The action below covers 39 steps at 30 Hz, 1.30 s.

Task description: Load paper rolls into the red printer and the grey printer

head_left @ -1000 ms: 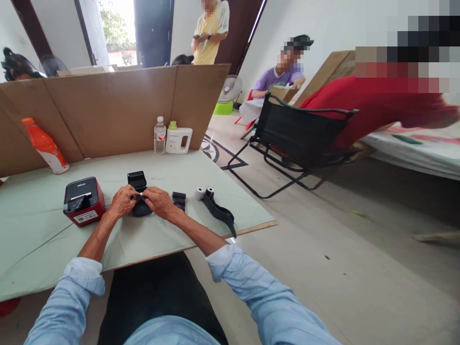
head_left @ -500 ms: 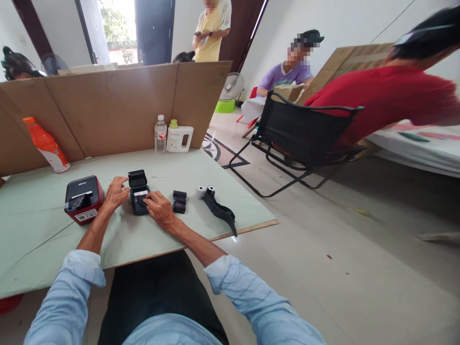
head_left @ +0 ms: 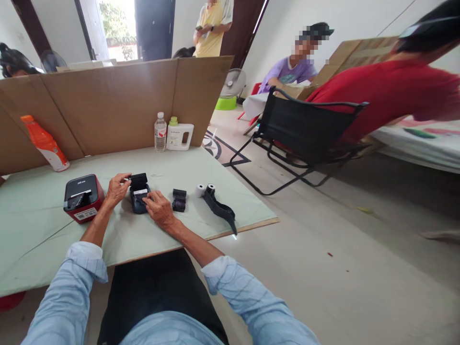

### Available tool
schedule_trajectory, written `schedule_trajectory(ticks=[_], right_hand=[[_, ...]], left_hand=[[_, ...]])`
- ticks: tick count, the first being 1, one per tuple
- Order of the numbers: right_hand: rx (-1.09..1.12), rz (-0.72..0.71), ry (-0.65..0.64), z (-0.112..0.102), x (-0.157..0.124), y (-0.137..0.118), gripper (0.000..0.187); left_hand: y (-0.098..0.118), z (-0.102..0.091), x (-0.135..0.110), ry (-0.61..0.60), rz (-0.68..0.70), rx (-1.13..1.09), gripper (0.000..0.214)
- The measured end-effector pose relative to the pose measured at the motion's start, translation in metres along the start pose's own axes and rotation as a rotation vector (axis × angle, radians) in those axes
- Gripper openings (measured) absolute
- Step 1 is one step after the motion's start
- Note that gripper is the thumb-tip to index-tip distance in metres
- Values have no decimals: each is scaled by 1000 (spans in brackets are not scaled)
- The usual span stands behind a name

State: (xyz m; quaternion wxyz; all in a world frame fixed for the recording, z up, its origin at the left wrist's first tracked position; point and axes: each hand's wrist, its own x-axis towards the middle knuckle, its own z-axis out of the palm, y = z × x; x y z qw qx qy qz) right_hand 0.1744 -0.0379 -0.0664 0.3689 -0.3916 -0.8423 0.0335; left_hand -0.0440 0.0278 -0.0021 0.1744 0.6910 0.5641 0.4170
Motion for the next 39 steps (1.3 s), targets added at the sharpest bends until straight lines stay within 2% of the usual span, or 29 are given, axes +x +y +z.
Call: schedule_trajectory(ticks=[5, 15, 19, 25, 26, 29, 31, 34, 39], right_hand=[[9, 0, 3, 0, 0, 0, 31], [-26, -35, 46, 3, 0, 2, 30], [-14, -42, 50, 3, 0, 3, 31], [41, -37, 31, 2, 1, 2, 25], [51, -35, 31, 1, 1, 4, 30], [75, -4, -8, -1, 0, 12, 65], [83, 32, -71, -3, -1, 19, 81], [99, 57, -146, -4, -2, 28, 86], [111, 51, -156, -4, -4, 29, 86]], left_hand=[[6, -6, -21, -59, 111, 29, 31], [-1, -3, -52, -135, 128, 126, 35], [-2, -5, -62, -192, 117, 124, 48], [-1, -10, -72, -293, 117, 187, 89], [0, -9, -74, -295, 109, 208, 91], [4, -6, -80, -290, 79, 274, 91], [6, -4, -83, -285, 71, 314, 92], [6, -1, -87, -280, 80, 346, 94], [2, 2, -88, -263, 97, 357, 96]])
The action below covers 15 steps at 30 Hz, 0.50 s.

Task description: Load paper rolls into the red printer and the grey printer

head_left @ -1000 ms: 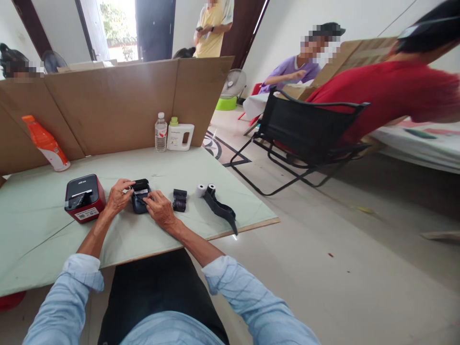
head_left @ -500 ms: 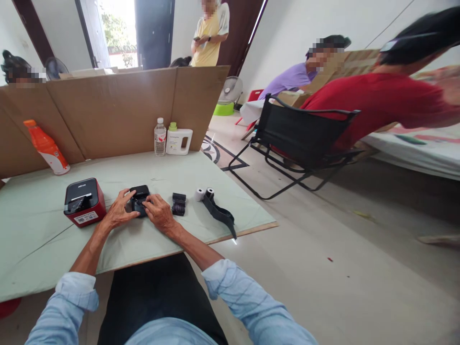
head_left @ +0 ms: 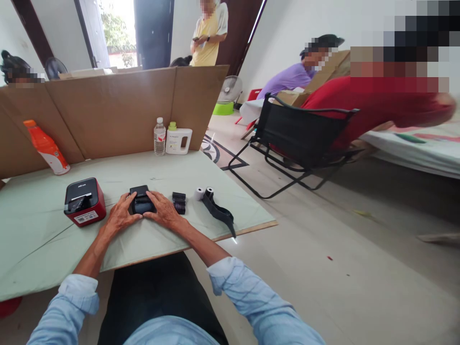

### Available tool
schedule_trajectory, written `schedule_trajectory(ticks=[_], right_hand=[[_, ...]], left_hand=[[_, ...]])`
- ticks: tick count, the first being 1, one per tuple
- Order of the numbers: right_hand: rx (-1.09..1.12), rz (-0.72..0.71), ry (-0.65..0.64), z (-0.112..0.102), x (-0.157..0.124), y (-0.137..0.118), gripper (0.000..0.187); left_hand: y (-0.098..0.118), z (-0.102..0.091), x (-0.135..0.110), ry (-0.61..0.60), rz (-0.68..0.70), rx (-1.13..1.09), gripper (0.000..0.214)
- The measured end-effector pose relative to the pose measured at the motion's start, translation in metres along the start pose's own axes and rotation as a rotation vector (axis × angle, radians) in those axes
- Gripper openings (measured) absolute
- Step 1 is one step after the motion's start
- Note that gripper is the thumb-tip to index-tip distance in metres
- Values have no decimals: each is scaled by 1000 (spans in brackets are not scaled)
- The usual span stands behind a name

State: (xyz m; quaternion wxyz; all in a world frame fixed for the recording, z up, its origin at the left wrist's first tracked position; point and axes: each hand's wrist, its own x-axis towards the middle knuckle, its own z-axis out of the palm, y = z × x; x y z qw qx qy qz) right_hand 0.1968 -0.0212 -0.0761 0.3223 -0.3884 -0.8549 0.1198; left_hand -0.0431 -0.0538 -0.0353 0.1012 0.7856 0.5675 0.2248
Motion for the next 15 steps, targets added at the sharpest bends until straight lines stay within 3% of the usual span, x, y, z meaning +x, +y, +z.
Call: schedule_trajectory(ticks=[15], right_hand=[[-5, 29, 14, 4, -5, 1, 82]], left_hand=[[4, -2, 1, -3, 5, 16, 93]])
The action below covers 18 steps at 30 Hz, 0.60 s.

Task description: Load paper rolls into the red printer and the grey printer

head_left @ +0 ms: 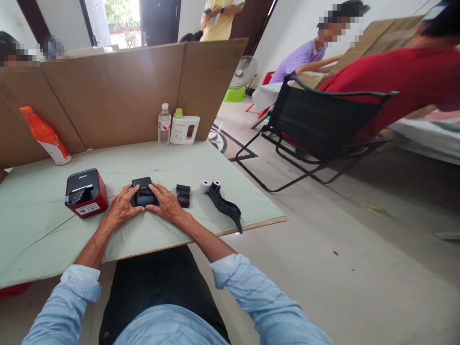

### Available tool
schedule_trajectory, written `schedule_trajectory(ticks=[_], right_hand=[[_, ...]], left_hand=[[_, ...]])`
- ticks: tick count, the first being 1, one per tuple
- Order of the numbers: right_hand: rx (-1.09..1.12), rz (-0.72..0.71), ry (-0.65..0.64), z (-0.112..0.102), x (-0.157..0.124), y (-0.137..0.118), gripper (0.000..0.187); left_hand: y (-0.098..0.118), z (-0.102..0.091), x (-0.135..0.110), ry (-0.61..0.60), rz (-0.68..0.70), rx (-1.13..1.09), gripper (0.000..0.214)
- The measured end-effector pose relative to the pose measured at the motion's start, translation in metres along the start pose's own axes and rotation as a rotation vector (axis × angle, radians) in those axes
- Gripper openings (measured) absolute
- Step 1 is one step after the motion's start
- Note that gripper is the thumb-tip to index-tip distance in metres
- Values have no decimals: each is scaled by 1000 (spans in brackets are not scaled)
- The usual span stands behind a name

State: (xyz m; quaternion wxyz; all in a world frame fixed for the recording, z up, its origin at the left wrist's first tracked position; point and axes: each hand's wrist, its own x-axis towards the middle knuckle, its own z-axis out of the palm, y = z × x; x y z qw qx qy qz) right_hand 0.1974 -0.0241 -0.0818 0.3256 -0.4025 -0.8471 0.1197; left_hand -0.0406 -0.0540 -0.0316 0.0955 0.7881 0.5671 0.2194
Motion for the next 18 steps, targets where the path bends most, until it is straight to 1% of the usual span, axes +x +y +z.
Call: schedule_trajectory(ticks=[5, 8, 10, 13, 15, 18], right_hand=[[8, 0, 7, 2, -3, 1, 79], [-7, 21, 6, 2, -5, -4, 82], [-13, 30, 12, 3, -6, -7, 87], [-17, 35, 15, 4, -6, -9, 93], [-25, 41, 10, 4, -6, -9, 93], [-32, 49, 3, 4, -5, -9, 91]], left_hand=[[3, -2, 1, -22, -27, -11, 91], [4, -1, -2, -32, -33, -31, 93], [3, -1, -4, -37, -15, -59, 98], [-2, 0, -5, -33, 15, -140, 112], [-6, 0, -1, -33, 3, -197, 119], [-11, -1, 7, -47, -28, -239, 123]])
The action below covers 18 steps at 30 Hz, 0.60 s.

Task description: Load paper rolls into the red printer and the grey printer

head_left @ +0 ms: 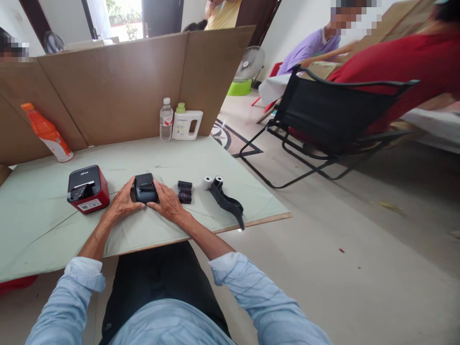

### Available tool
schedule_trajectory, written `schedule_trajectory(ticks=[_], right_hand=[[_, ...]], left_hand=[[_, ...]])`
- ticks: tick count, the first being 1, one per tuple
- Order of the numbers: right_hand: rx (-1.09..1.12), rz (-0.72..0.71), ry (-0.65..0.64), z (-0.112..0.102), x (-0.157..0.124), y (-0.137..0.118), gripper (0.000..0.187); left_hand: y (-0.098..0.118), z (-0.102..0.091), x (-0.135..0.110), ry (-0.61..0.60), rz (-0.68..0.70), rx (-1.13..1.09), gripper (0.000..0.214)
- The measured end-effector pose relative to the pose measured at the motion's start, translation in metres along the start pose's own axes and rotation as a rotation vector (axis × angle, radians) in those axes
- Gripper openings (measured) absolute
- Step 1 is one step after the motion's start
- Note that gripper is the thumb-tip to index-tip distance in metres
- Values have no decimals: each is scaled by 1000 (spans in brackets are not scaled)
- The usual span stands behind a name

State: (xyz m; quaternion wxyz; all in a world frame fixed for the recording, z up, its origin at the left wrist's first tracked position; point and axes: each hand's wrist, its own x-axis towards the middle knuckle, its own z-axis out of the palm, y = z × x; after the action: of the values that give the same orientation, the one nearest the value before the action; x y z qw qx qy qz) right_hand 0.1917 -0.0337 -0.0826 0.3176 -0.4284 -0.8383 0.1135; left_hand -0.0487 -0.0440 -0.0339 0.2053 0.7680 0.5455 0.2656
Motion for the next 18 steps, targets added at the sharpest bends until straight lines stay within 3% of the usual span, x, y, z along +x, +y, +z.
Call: schedule_trajectory(ticks=[18], right_hand=[[3, -27, -6, -1, 0, -1, 86]], left_hand=[[4, 6, -5, 41, -10, -12, 106]])
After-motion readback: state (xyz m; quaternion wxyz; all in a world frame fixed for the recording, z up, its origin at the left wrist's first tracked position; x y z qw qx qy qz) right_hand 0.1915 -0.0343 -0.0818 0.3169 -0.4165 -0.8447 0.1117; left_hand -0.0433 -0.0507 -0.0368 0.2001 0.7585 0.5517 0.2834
